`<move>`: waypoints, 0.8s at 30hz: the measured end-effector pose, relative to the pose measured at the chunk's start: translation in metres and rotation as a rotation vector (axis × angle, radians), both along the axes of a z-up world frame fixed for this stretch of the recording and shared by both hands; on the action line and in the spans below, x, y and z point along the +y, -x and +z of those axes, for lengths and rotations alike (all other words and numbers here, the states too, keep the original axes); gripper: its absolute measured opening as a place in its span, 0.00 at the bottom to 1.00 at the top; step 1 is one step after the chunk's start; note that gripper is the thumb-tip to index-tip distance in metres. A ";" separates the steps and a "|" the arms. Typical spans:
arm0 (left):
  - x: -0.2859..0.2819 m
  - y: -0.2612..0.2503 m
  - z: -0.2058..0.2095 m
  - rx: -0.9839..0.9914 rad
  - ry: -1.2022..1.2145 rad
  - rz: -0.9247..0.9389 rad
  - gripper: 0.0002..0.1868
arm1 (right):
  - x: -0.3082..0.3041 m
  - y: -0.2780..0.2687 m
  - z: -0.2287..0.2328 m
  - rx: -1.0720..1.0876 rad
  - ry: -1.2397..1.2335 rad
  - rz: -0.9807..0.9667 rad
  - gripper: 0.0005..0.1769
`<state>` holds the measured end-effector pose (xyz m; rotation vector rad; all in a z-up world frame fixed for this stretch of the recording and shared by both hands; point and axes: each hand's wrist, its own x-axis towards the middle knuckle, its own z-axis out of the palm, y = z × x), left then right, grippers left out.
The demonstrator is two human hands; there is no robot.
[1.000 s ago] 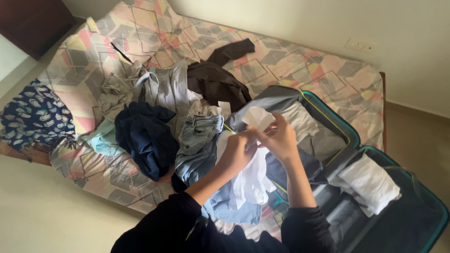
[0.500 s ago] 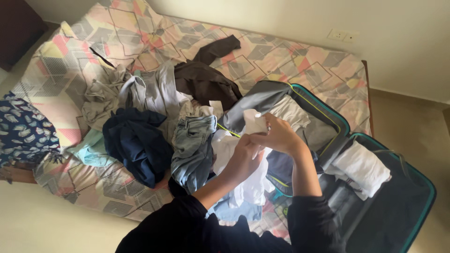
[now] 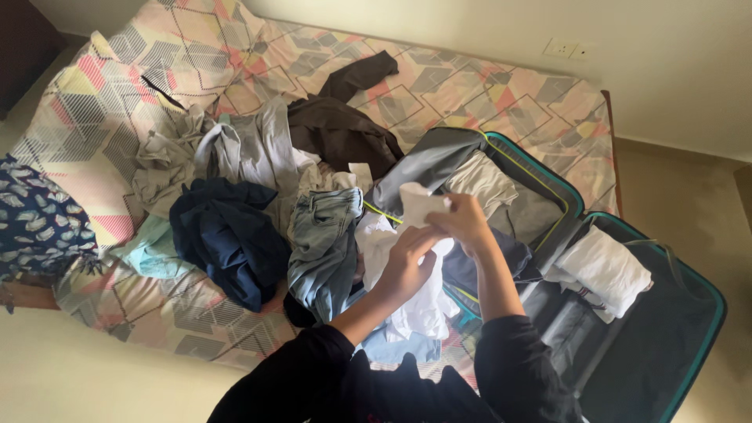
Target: The person picks up and folds various items of clothing from a bed and places them into an open suitcase.
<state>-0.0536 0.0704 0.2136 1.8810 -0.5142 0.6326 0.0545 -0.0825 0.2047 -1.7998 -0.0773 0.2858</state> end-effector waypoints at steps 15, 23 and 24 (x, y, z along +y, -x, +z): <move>0.002 -0.007 -0.001 -0.107 0.219 0.251 0.09 | -0.005 0.010 0.127 -0.305 -0.541 -0.303 0.12; 0.008 -0.016 0.037 -0.059 0.198 0.182 0.15 | -0.004 0.009 0.133 -0.336 -0.593 -0.296 0.07; 0.010 -0.015 0.039 0.011 0.230 0.106 0.14 | -0.006 0.008 0.133 -0.335 -0.593 -0.295 0.07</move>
